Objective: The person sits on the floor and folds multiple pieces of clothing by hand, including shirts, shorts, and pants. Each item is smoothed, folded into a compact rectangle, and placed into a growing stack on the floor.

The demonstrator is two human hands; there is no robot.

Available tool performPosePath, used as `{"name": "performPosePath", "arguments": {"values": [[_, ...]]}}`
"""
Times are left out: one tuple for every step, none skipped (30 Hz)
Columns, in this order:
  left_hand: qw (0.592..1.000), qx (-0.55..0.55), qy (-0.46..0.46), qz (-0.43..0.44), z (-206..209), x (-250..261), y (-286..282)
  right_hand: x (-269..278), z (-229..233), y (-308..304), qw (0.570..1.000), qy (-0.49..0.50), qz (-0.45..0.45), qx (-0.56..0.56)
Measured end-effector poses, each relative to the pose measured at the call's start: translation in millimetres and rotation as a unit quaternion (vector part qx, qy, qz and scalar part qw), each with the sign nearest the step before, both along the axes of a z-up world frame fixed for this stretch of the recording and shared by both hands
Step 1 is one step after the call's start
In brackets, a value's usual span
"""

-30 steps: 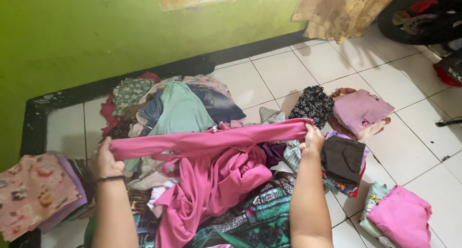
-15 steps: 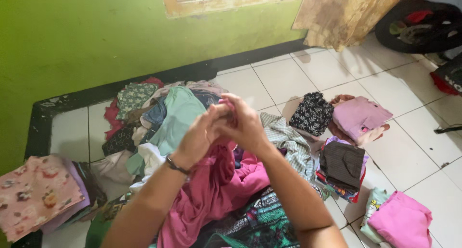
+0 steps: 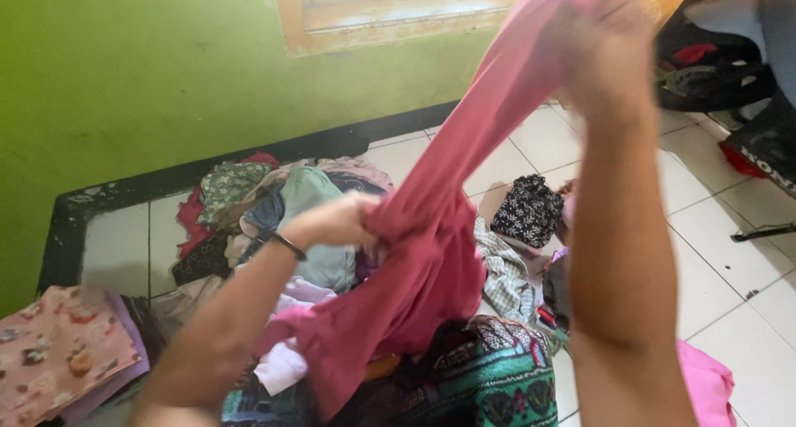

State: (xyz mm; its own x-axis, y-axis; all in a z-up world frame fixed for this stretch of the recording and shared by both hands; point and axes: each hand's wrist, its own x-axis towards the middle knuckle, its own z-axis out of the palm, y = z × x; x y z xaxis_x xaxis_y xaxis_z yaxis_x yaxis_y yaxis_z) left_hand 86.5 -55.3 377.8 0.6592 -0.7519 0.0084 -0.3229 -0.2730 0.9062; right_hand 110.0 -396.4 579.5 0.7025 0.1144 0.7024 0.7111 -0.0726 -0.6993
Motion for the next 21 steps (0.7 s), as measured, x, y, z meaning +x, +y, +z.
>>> {"name": "performPosePath", "arguments": {"values": [[0.983,-0.002,-0.184,0.025,8.3,6.9,7.0,-1.9,8.0,-14.5,0.999,-0.037,0.039,0.009],[0.931,-0.004,-0.362,0.049,21.7,16.5,16.8,-3.5,9.7,-21.7,0.998,-0.036,0.039,0.04],[0.929,-0.031,-0.359,0.081,37.1,25.2,28.1,-4.7,12.4,-26.9,0.996,-0.037,0.04,0.07],[0.926,-0.057,-0.356,0.114,53.4,31.1,39.4,-8.8,16.1,-33.3,0.993,-0.003,0.0,0.12],[0.956,-0.095,-0.24,0.138,71.5,33.2,51.4,-14.3,19.1,-38.3,0.984,0.025,-0.041,0.17],[0.971,-0.132,-0.12,0.161,89.1,33.3,59.1,-19.5,18.8,-41.4,0.99,0.04,-0.073,0.115],[0.966,-0.157,-0.107,0.173,104.3,34.0,59.1,-22.8,17.7,-44.9,0.991,0.054,-0.105,0.061],[0.961,-0.183,-0.095,0.185,119.1,32.6,59.5,-24.6,16.3,-49.0,0.988,0.068,-0.135,0.007],[0.954,-0.209,-0.081,0.197,132.1,28.9,56.7,-27.6,15.1,-55.9,0.994,0.028,-0.099,0.044],[0.955,-0.211,-0.095,0.185,144.6,25.9,50.4,-30.7,13.2,-64.7,0.995,-0.012,-0.062,0.08],[0.956,-0.213,-0.106,0.173,155.2,23.4,42.5,-32.6,9.7,-73.9,0.992,-0.05,-0.026,0.114],[0.956,-0.215,-0.118,0.162,165.2,19.9,35.9,-33.5,5.3,-83.2,0.994,-0.006,-0.068,0.082],[0.942,-0.193,-0.233,0.143,173.6,13.7,30.6,-35.0,0.6,-93.1,0.992,0.037,-0.11,0.05],[0.915,-0.168,-0.345,0.122,179.6,5.7,26.8,-36.6,-3.4,-102.6,0.985,0.08,-0.152,0.018],[0.876,-0.143,-0.451,0.097,185.9,0.8,22.6,-39.3,-5.8,-111.5,0.988,0.034,-0.111,0.102],[0.878,-0.166,-0.445,0.068,192.3,-0.6,18.0,-42.2,-8.1,-118.6,0.98,-0.013,-0.068,0.184],[0.879,-0.191,-0.436,0.043,194.8,-1.5,15.3,-42.4,-11.1,-122.0,0.979,-0.006,-0.055,0.198],[0.878,-0.216,-0.426,0.017,196.0,-0.3,13.0,-43.8,-13.7,-124.8,0.976,0.001,-0.042,0.213],[0.907,-0.198,-0.37,0.037,198.5,2.9,11.8,-45.6,-23.2,-123.0,0.982,0.06,-0.063,0.169],[0.932,-0.177,-0.312,0.055,202.0,10.2,12.9,-47.9,-30.1,-122.5,0.982,0.119,-0.083,0.124],[0.951,-0.158,-0.256,0.073,205.7,24.9,14.3,-45.0,-29.9,-123.4,0.977,0.101,-0.105,0.158]]}}
